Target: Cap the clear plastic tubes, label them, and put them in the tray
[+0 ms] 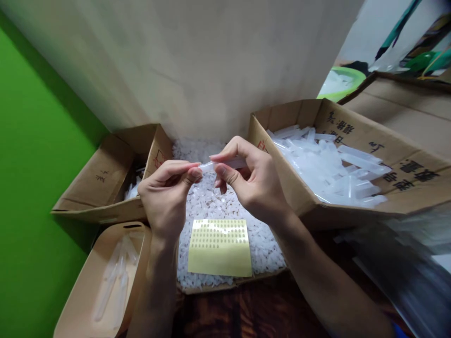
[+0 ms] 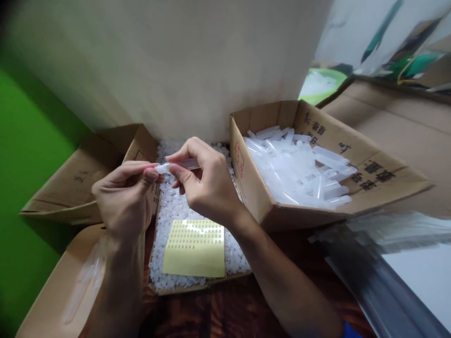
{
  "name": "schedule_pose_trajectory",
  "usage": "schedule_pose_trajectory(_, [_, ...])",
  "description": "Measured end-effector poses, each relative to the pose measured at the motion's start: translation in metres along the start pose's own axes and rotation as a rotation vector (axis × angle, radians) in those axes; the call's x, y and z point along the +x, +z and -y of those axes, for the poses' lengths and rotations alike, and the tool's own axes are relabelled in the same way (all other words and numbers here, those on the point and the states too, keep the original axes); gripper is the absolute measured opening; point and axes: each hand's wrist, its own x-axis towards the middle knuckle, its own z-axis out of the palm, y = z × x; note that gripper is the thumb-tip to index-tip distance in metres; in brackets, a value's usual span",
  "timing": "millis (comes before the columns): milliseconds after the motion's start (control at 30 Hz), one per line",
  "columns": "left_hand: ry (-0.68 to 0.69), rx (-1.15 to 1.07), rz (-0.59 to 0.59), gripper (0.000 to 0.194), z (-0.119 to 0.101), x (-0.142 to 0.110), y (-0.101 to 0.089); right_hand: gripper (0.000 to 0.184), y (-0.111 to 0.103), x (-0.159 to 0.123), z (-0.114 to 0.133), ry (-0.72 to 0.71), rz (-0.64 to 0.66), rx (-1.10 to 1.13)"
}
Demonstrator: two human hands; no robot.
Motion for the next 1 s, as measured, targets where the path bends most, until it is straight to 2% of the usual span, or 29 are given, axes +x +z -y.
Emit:
schedule_pose_trajectory(67, [-0.046,0.042,0.068,0.013,0.005,0.005,-0.008,0.011,-0.001,0.001,-0.004,0.009,0.005,-0.073])
schedule_pose_trajectory(133, [-0.16,0.189,0.229,0.019,0.016,0.009,-0.016,0.009,-0.003,0.005,-0.013,0.014,-0.049,-0.193])
schedule_pose_trajectory(267, [-0.363,0.893,0.686,0.01,0.049,0.004,-0.022,0.015,-0.007,0.012,-0.033,0.015,-0.203,-0.383])
schedule_pose_trajectory(333, [-0.388,1.109,0.767,0.015,0.065,-0.004,-0.018,0.012,-0.009,0.014,-0.037,0.035,-0.211,-0.402])
schedule_pose_trajectory(467, [-0.392,1.232,0.766,0.015,0.08,-0.019,-0.009,0.01,-0.012,0.015,-0.038,0.063,-0.184,-0.402])
schedule_pose_trajectory(567, [-0.396,1.251,0.789,0.008,0.08,-0.023,-0.008,0.018,-0.014,0.017,-0.041,0.131,-0.175,-0.268])
schedule_pose_trajectory(667, [-0.399,1.187,0.825,0.009,0.077,-0.023,-0.012,0.029,-0.017,0.02,-0.045,0.191,-0.174,-0.09])
schedule_pose_trajectory(833, [-0.342,0.972,0.803,0.016,0.066,-0.006,-0.021,0.023,-0.022,0.02,-0.043,0.169,-0.167,-0.073])
schedule_pose_trajectory(900, [-0.323,0.807,0.714,0.02,0.058,0.004,-0.024,0.023,-0.023,0.02,-0.04,0.154,-0.148,-0.098])
schedule_pose_trajectory(933, [-0.322,0.66,0.616,0.023,0.054,0.009,-0.025,0.024,-0.024,0.019,-0.039,0.145,-0.141,-0.11])
schedule_pose_trajectory(1000, [-0.321,0.281,0.337,0.028,0.047,0.015,-0.024,0.023,-0.023,0.018,-0.038,0.128,-0.128,-0.122])
